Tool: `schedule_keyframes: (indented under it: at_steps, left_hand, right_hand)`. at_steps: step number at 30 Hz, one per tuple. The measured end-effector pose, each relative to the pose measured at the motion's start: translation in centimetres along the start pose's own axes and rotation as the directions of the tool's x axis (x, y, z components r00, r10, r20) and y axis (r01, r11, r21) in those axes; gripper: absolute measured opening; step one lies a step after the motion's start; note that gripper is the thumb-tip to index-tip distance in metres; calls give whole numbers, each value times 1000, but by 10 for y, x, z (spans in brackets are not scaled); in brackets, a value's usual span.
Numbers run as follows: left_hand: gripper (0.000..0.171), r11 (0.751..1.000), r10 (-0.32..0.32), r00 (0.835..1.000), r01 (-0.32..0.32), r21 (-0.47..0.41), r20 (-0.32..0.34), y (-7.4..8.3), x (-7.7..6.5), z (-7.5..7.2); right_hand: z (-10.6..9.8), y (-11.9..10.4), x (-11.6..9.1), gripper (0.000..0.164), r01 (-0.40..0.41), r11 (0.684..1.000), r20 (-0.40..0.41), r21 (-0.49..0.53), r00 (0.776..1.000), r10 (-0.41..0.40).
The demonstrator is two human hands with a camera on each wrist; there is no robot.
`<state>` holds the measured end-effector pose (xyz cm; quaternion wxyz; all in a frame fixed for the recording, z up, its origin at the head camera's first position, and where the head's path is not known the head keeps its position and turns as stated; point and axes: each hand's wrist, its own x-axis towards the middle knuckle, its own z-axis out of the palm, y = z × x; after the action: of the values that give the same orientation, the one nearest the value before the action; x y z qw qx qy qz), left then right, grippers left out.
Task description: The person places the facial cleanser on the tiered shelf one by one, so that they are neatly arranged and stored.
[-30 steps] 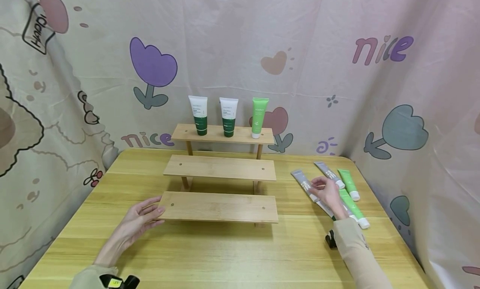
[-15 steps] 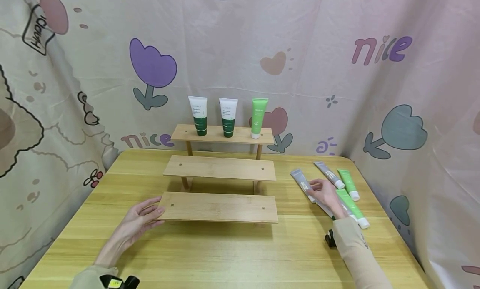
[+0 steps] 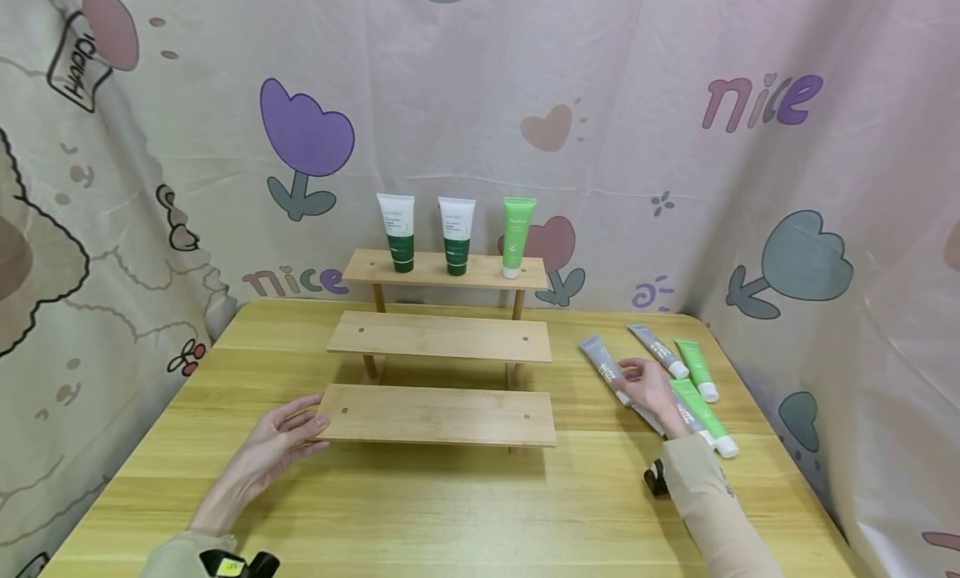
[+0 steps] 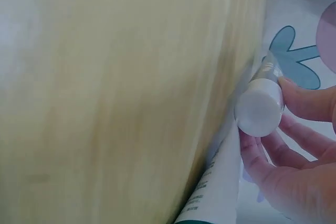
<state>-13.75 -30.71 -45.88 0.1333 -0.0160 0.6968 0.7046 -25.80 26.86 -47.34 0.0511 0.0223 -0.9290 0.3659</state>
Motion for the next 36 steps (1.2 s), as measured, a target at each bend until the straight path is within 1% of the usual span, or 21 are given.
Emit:
schedule_keyframes:
  at_steps: [5,10,15,19,28,31,36]
  left_hand:
    - [74,1000,1,1000,-1,3,5,0,-1,0]
    - [74,1000,1,1000,-1,8,1,1,0,1]
    - [74,1000,7,1000,-7,10,6,1,0,1]
    - [74,1000,10,1000,-10,4,9,0,0,1]
    - [74,1000,5,1000,-5,-1,1,1,0,1]
    - [74,1000,3,1000,-3,6,1,1,0,1]
    - [74,1000,5,1000,-6,22,9,0,-1,2]
  right_hand:
    - [-2,-7,-1,39,-19,998,-16,66,1000,20]
    - [-4,-15,-2,42,-38,991,-7,128,999,39]
    - [-5,-22,-2,42,-55,972,12,226,998,53]
    - [-6,-28,-3,42,-53,952,34,300,998,45]
    - [-8,-45,-4,45,-86,929,67,359,996,67]
    - [-8,-53,-5,46,-85,917,69,389,996,63]
    - [-8,-63,-6,47,-65,914,53,400,997,48]
